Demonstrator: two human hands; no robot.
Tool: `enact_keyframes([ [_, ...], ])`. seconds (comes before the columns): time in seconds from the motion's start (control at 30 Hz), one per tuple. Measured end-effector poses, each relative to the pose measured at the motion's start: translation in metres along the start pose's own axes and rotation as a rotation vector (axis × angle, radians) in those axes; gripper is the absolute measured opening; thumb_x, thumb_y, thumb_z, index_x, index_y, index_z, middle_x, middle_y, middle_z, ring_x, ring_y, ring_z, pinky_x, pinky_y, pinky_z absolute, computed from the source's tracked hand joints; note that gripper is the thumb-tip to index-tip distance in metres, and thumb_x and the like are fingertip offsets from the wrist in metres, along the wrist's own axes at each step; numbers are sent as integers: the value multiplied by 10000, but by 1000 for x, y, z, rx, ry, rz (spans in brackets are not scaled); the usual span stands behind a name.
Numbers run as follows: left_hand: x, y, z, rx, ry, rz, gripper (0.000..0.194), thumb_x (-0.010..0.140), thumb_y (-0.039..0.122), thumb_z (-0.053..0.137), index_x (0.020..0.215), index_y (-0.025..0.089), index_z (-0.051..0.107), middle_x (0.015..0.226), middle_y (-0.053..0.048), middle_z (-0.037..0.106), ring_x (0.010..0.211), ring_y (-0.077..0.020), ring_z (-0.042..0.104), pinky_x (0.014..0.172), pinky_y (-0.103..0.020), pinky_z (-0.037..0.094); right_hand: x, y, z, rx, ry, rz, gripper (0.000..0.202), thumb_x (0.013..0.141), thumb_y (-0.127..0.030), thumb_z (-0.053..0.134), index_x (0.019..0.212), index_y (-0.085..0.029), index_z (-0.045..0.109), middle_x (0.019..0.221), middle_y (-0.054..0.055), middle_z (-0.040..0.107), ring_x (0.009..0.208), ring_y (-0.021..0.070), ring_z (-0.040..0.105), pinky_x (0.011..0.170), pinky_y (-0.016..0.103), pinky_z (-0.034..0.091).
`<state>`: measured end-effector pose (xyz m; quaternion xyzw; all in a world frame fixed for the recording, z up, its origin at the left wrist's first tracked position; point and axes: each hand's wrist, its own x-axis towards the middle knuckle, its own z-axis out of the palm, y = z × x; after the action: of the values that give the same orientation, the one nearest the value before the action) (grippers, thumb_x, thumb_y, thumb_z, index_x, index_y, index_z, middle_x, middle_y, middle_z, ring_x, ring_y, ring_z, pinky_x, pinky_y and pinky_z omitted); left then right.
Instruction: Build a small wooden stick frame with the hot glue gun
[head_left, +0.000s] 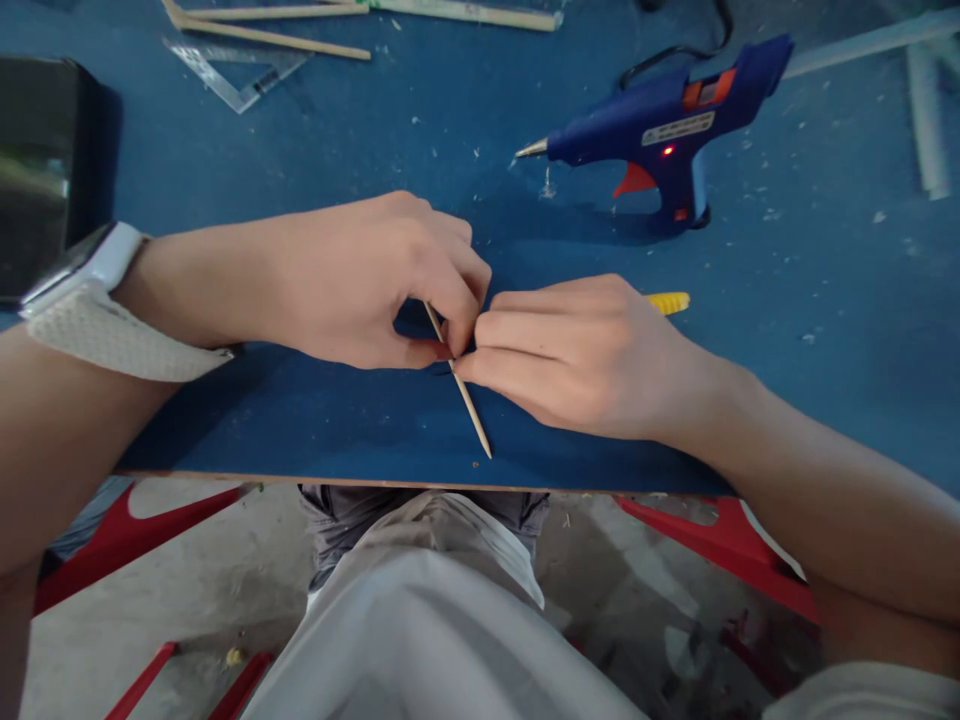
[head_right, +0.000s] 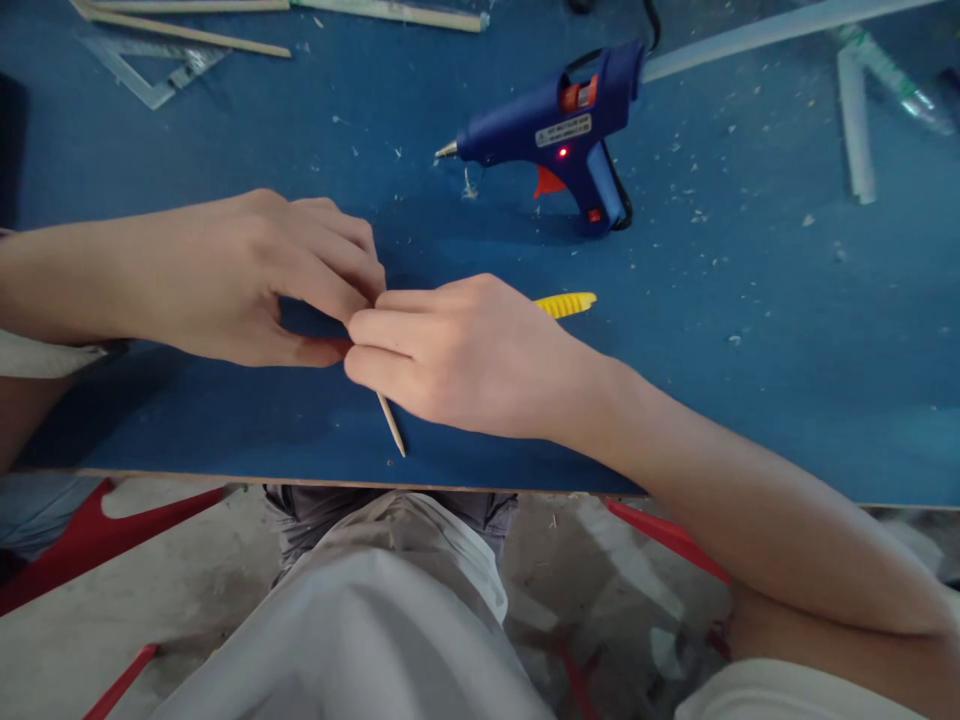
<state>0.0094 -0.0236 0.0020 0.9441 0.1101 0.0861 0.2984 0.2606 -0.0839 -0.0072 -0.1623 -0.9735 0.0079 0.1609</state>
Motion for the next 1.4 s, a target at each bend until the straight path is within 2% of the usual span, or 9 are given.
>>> enact_keyframes([
  [0.13,0,1,0,-15,-13,-34,376,1071,204,542,896,223,874,961,-20,805,964,-163,662,896,-358,461,0,-1,5,18,70,21,359,1220,-158,493,947,-186,724,923,-7,741,823,141,640,684,328,421],
  [0.27,3,2,-1,-13,-21,-40,391,1079,231,524,903,233,873,977,-20,809,967,-162,667,902,-364,480,-6,9,-4,62,-37,4,311,1214,-166,510,1051,-175,775,1048,30,797,963,183,697,757,338,524],
  [0.43,1,1,-1,-16,-34,-77,384,1096,293,532,932,258,878,992,-1,815,987,-147,679,923,-344,482,-9,18,-13,95,-84,5,320,1217,-186,503,1055,-186,779,1039,39,793,1004,214,706,836,371,599],
  [0.57,-1,0,0,38,-12,-11,384,1109,232,525,934,231,867,1007,0,817,1002,-155,662,926,-356,436,-6,13,-8,126,-84,45,331,1224,-194,481,1095,-188,785,1060,46,794,1025,208,722,854,362,605],
  [0.73,0,1,0,7,-22,-56,335,1080,205,565,898,220,846,1034,14,812,1010,-141,639,932,-347,391,-5,6,-2,85,-81,61,353,1217,-203,480,1075,-211,804,1059,36,797,1008,205,733,813,359,587],
  [0.93,-1,0,0,-54,-23,-64,336,1122,268,581,957,223,870,1023,1,822,1039,-146,644,962,-350,407,-12,20,-13,40,-107,19,318,1205,-266,516,1127,-223,821,1078,31,811,1051,241,747,859,408,634],
  [1.03,-1,0,-1,-52,-34,-74,336,1107,274,584,947,226,876,1008,1,831,1027,-145,656,950,-349,418,-14,24,-15,44,-61,17,297,1175,-222,568,1018,-224,819,1007,32,803,1007,241,750,830,398,639],
  [1.17,0,1,-1,-10,3,-47,350,1099,253,575,924,233,877,993,16,832,984,-129,654,920,-335,419,-9,14,-8,39,-41,14,422,1186,-141,473,913,-215,786,971,18,796,989,220,749,813,372,640],
  [1.4,1,2,-1,16,12,-39,269,1034,189,636,904,247,864,985,31,836,987,-148,672,904,-330,431,-2,5,-8,52,-93,48,436,1226,-181,434,994,-186,802,990,25,788,1020,210,763,839,369,648],
])
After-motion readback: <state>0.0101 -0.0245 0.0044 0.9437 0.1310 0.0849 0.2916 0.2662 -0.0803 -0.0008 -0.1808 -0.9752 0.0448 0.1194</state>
